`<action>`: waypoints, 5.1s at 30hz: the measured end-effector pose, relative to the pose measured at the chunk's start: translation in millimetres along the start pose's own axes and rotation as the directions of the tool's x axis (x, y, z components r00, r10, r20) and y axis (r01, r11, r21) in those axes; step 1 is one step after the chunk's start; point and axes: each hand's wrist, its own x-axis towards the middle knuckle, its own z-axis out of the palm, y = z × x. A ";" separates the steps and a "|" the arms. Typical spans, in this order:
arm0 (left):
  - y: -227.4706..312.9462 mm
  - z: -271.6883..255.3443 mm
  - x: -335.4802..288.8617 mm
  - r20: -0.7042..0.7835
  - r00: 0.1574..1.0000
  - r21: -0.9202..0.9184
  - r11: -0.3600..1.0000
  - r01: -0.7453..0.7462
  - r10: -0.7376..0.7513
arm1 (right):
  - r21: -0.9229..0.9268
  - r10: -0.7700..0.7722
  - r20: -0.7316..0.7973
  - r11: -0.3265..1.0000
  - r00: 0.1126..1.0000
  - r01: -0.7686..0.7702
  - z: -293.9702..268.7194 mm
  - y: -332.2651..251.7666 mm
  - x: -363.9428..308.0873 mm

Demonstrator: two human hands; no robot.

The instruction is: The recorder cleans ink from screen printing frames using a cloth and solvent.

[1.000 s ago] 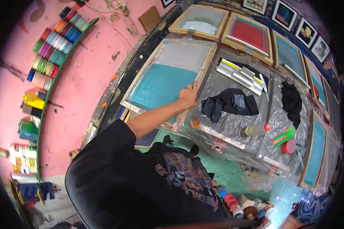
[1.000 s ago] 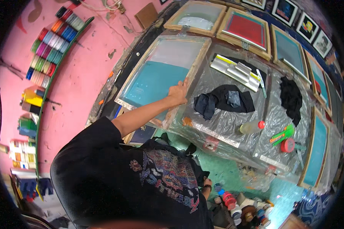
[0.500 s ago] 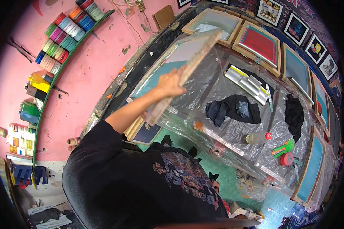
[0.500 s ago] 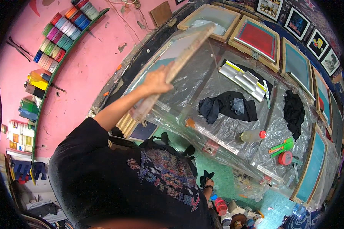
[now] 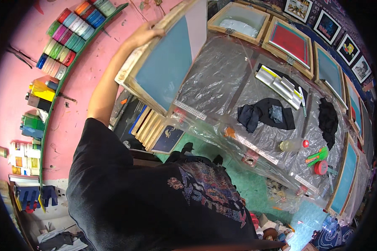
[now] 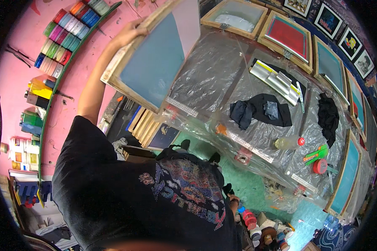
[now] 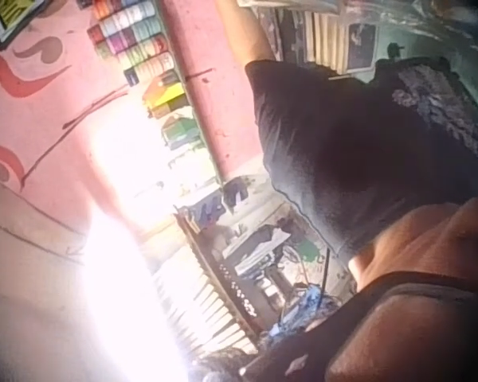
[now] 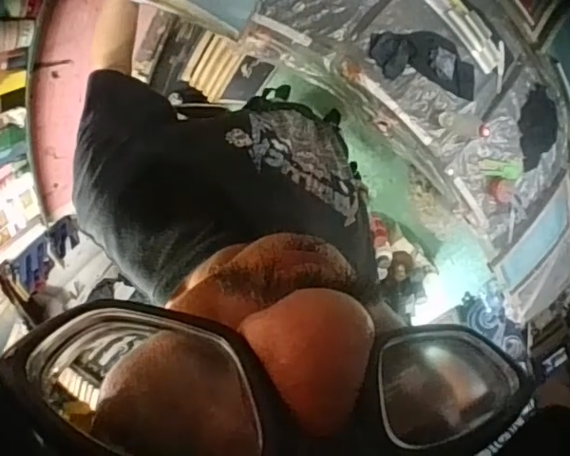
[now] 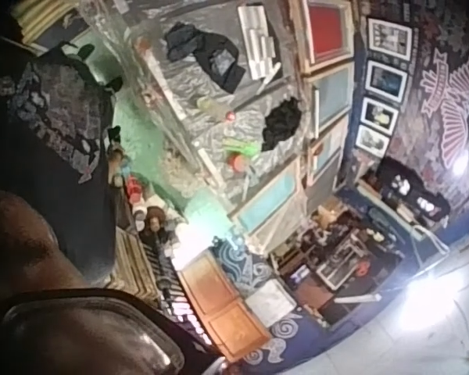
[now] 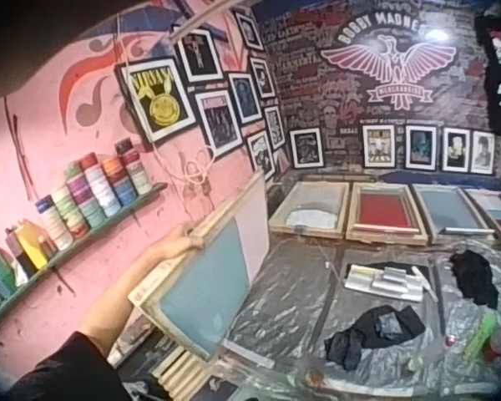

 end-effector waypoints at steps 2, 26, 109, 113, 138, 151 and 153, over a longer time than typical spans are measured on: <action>3.3 -17.3 -5.1 0.021 1.000 -0.038 0.999 0.010 -0.009 | -0.001 0.012 0.017 1.000 1.000 -0.012 10.0 -4.9 1.7; -184.6 -82.5 -26.0 0.267 0.953 -0.315 0.921 0.228 -0.145 | 0.879 -0.222 -0.470 -0.039 0.854 0.474 -233.1 -566.8 10.6; -128.7 -47.1 -26.9 -0.028 0.710 -0.210 0.699 0.684 -0.704 | -0.118 -0.525 -0.838 0.438 0.148 0.891 -218.3 -790.9 41.9; -124.5 -58.8 -27.1 0.027 0.713 -0.244 0.687 0.685 -0.701 | -0.161 -0.679 -0.727 0.319 0.107 0.934 -198.8 -768.6 40.7; -208.6 -81.9 -28.3 0.232 0.895 -0.338 0.831 0.441 -0.380 | 0.014 -0.516 -0.799 0.499 0.310 0.866 -172.8 -745.8 59.2; -210.8 -81.7 -23.2 0.269 0.899 -0.365 0.827 0.427 -0.346 | 0.368 -0.222 -0.806 0.537 0.548 0.759 -164.5 -757.5 47.9; -215.1 -82.0 -22.4 0.238 0.919 -0.336 0.861 0.382 -0.315 | 0.188 -0.384 -0.847 0.429 0.367 0.884 -153.6 -766.5 21.3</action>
